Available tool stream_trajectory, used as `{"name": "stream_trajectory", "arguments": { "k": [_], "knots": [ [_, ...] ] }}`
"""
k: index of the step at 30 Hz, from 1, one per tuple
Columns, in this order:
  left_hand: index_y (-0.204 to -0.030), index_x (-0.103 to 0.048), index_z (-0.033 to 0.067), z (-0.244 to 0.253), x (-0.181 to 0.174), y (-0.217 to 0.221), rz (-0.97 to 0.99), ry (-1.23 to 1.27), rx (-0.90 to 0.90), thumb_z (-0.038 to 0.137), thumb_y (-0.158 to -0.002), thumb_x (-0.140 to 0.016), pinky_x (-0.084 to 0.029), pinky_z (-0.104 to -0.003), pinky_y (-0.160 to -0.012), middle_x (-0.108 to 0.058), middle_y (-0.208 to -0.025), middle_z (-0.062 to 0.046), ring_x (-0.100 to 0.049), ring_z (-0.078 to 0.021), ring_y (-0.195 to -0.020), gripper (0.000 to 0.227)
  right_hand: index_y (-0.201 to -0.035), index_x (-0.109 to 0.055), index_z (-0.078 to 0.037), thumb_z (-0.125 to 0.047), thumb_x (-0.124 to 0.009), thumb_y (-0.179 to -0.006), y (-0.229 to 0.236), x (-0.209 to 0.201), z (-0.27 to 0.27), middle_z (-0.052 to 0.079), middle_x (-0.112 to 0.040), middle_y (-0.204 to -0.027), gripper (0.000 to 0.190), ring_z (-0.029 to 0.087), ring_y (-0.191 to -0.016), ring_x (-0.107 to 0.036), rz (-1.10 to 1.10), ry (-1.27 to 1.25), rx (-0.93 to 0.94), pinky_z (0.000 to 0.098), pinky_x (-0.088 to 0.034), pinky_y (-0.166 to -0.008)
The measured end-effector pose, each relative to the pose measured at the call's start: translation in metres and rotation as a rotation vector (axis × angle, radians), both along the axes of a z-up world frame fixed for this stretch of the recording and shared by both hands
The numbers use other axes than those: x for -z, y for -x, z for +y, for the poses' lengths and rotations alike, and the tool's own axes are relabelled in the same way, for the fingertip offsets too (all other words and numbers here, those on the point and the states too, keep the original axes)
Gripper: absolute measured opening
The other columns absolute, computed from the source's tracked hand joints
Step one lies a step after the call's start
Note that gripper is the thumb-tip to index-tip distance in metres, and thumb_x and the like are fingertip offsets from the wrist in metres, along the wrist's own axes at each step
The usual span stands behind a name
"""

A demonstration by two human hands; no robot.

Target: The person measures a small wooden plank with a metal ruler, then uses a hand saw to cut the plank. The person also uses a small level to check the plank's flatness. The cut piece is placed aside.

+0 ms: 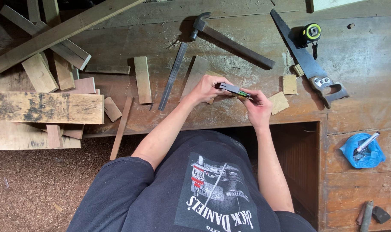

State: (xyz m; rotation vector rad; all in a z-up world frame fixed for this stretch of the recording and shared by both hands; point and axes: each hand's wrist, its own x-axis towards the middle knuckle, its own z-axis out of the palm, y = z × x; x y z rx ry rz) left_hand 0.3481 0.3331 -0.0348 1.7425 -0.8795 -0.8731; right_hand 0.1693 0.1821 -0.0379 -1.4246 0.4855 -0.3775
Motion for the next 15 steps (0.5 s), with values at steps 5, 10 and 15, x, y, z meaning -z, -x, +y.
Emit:
{"name": "stream_trajectory", "arguments": {
  "k": [5, 10, 15],
  "knots": [
    [-0.108, -0.077, 0.0101, -0.001, 0.008, -0.004, 0.066, 0.112, -0.002, 0.007, -0.084, -0.081, -0.058, -0.024, -0.078, -0.08, -0.095, 0.001, -0.072, -0.0052, -0.086, 0.025, -0.118, -0.067, 0.004, 0.009, -0.071, -0.095, -0.001, 0.003, 0.005, 0.012, -0.074, -0.116, 0.024, 0.014, -0.106, -0.07, 0.04, 0.094, 0.049, 0.0276, -0.057, -0.093],
    [-0.102, -0.079, 0.0042, -0.01, 0.011, -0.009, 0.082, 0.064, -0.022, 0.009, -0.084, -0.087, -0.058, -0.026, -0.067, -0.079, -0.084, -0.002, -0.071, -0.0071, -0.075, 0.02, -0.122, -0.066, 0.003, 0.002, -0.074, -0.097, -0.008, 0.014, 0.007, 0.008, -0.073, -0.111, 0.026, 0.011, -0.102, -0.07, 0.023, 0.028, 0.122, 0.0267, -0.059, -0.09],
    [-0.109, -0.077, 0.0009, -0.012, 0.004, -0.016, 0.435, 0.07, -0.058, 0.006, -0.083, -0.082, -0.058, -0.023, -0.061, -0.077, -0.084, -0.002, -0.072, -0.0088, -0.068, 0.026, -0.122, -0.067, 0.003, -0.001, -0.077, -0.096, -0.015, 0.018, 0.004, 0.008, -0.074, -0.106, 0.029, 0.012, -0.09, -0.068, 0.037, -0.087, 0.157, 0.0263, -0.055, -0.077]
  ]
}}
